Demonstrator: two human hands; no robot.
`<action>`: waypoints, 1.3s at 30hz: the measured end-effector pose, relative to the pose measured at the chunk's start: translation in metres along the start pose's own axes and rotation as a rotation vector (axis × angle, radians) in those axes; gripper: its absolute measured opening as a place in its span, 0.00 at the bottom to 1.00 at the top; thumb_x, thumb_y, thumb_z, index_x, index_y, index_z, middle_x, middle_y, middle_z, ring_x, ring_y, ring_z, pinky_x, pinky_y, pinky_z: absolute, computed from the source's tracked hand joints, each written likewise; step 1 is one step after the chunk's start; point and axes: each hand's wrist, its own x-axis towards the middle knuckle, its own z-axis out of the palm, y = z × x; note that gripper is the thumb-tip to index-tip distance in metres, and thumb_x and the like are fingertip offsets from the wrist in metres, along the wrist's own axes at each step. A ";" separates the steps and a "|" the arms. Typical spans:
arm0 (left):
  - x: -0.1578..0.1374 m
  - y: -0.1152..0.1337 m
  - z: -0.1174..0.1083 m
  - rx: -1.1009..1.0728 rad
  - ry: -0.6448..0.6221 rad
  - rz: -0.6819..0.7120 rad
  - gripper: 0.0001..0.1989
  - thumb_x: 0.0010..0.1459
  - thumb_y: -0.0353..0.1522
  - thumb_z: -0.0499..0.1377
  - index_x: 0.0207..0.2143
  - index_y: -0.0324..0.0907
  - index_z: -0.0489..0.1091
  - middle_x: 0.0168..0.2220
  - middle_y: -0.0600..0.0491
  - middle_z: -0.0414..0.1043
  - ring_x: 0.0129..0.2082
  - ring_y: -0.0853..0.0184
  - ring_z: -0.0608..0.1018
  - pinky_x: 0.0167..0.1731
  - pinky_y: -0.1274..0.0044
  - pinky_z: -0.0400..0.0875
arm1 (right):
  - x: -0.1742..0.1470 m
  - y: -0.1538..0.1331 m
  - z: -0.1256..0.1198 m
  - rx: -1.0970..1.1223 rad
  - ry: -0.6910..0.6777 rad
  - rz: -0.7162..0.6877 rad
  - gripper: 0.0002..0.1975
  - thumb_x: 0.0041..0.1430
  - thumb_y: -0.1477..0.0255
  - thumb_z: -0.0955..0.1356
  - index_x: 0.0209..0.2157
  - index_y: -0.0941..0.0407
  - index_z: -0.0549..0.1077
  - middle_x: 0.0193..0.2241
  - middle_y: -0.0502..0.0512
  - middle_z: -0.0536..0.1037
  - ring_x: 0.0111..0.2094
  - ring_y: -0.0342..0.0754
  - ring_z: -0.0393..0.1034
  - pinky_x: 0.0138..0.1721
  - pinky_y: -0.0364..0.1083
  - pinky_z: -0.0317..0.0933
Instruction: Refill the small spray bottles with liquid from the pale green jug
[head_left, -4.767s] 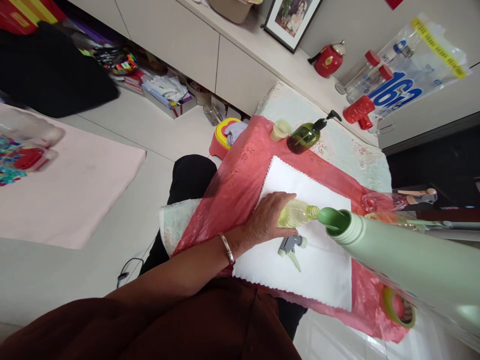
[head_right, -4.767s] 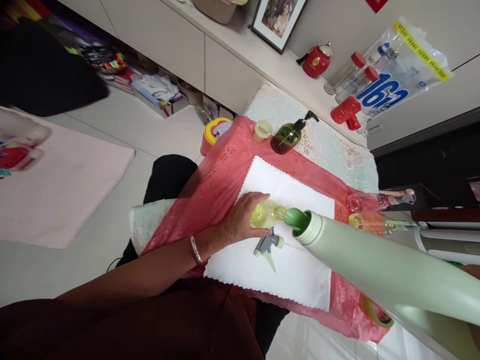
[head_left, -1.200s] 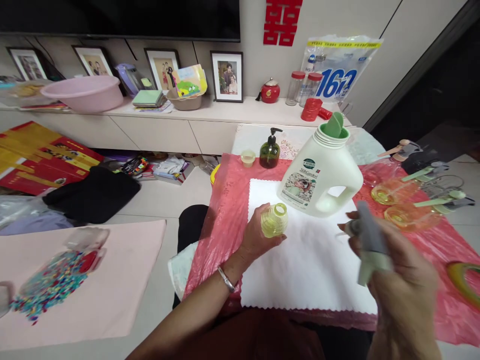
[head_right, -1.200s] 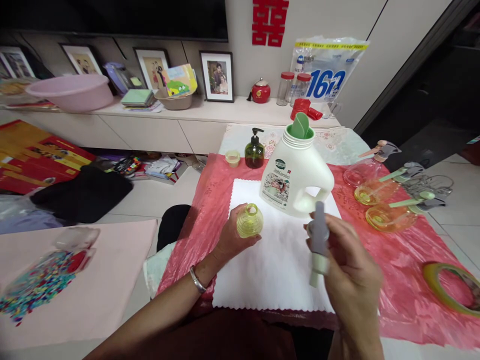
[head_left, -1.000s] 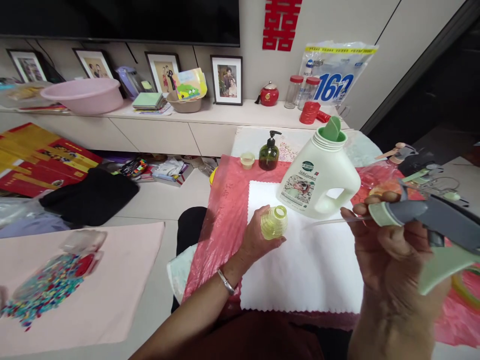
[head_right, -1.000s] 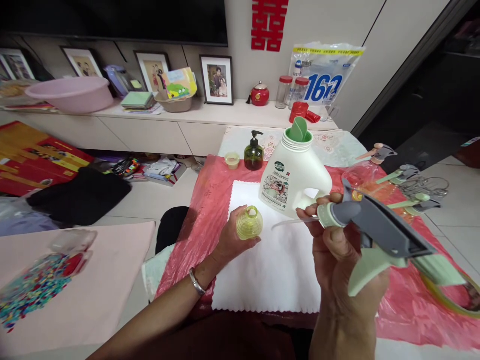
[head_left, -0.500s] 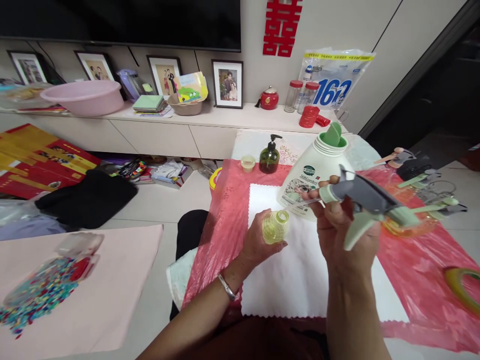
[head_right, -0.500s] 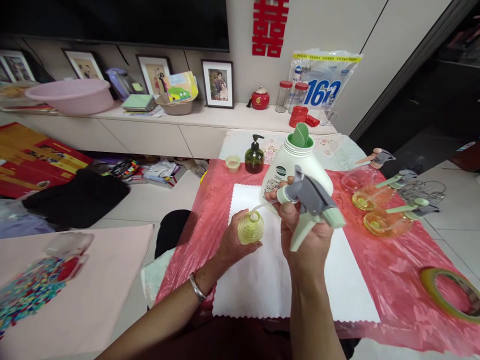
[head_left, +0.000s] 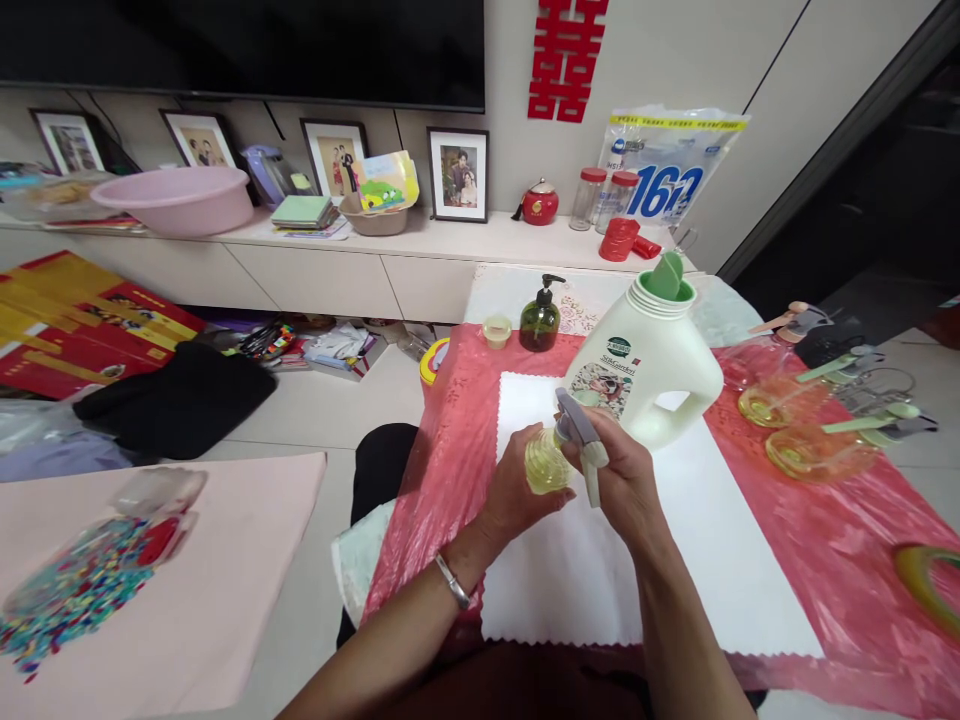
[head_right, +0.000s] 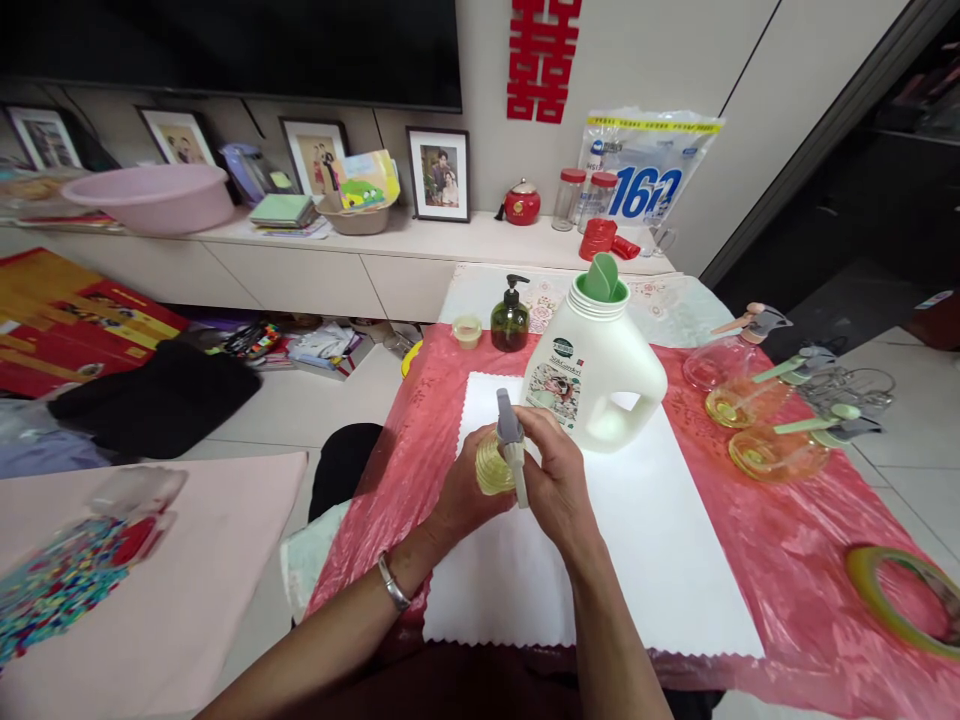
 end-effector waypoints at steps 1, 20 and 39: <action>0.001 -0.001 0.000 -0.001 -0.009 0.008 0.44 0.37 0.34 0.76 0.58 0.45 0.65 0.57 0.42 0.71 0.58 0.47 0.74 0.57 0.55 0.73 | 0.000 0.001 0.000 -0.004 -0.013 0.009 0.13 0.66 0.71 0.68 0.50 0.52 0.77 0.47 0.51 0.73 0.48 0.47 0.68 0.50 0.46 0.64; 0.002 0.023 -0.004 0.003 0.011 -0.065 0.40 0.40 0.34 0.74 0.56 0.43 0.62 0.55 0.42 0.72 0.54 0.51 0.78 0.52 0.58 0.76 | -0.017 0.023 0.020 0.061 0.083 0.001 0.15 0.71 0.65 0.64 0.53 0.56 0.74 0.50 0.55 0.72 0.50 0.50 0.69 0.52 0.46 0.64; -0.007 0.049 -0.043 -0.073 -0.018 0.045 0.24 0.58 0.30 0.59 0.58 0.49 0.67 0.60 0.47 0.69 0.63 0.56 0.70 0.65 0.57 0.62 | -0.021 0.040 0.042 0.076 0.244 -0.083 0.16 0.69 0.66 0.62 0.54 0.57 0.71 0.49 0.57 0.72 0.51 0.51 0.68 0.54 0.47 0.64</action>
